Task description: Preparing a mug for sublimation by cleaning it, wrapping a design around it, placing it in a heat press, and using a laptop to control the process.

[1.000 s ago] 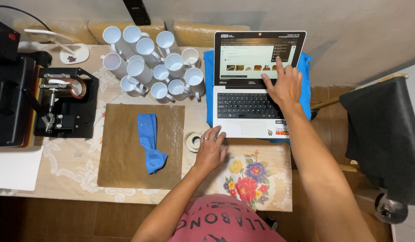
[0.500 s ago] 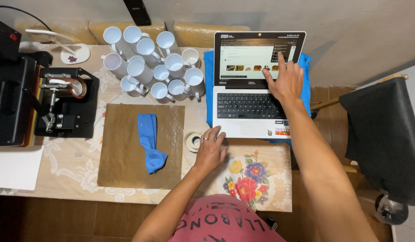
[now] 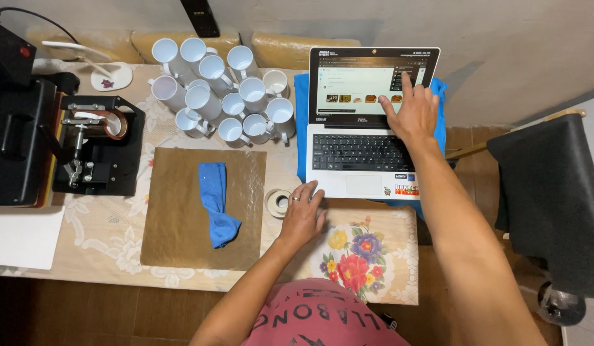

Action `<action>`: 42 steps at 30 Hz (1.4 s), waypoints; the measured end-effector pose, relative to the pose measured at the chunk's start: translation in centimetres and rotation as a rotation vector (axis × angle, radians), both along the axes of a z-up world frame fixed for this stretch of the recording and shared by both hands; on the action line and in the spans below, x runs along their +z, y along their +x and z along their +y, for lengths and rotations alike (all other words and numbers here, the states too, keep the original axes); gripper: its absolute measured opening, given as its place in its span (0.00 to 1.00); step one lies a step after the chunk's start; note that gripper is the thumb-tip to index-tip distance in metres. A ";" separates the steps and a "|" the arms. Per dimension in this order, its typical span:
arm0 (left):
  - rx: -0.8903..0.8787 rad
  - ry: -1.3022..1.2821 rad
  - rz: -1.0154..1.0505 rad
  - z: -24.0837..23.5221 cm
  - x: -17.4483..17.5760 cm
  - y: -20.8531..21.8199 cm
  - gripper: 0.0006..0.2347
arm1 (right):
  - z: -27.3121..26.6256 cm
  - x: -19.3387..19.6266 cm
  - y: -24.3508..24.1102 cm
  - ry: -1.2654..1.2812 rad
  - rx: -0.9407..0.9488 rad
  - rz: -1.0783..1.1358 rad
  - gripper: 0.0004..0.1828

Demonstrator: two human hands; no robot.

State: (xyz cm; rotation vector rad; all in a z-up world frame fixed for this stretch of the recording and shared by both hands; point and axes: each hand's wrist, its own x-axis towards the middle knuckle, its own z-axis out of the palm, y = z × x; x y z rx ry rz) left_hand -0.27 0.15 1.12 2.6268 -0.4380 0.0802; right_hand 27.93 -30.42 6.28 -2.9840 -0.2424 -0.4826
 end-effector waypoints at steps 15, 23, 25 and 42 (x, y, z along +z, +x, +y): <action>-0.002 -0.012 0.015 0.1 0.2 0.1 0.24 | 1.3 1.5 -0.8 0.030 0.048 -0.110 0.40; 0.014 -0.014 0.005 -0.3 -0.8 0.3 0.23 | 9.8 2.6 -9.0 0.117 0.418 -0.006 0.32; 0.014 -0.017 0.010 -0.3 -0.5 0.0 0.22 | 11.2 3.0 -9.1 0.075 0.366 0.082 0.37; 0.003 -0.038 0.002 -0.2 0.0 0.0 0.24 | 10.4 0.3 -6.5 -0.065 0.174 0.133 0.45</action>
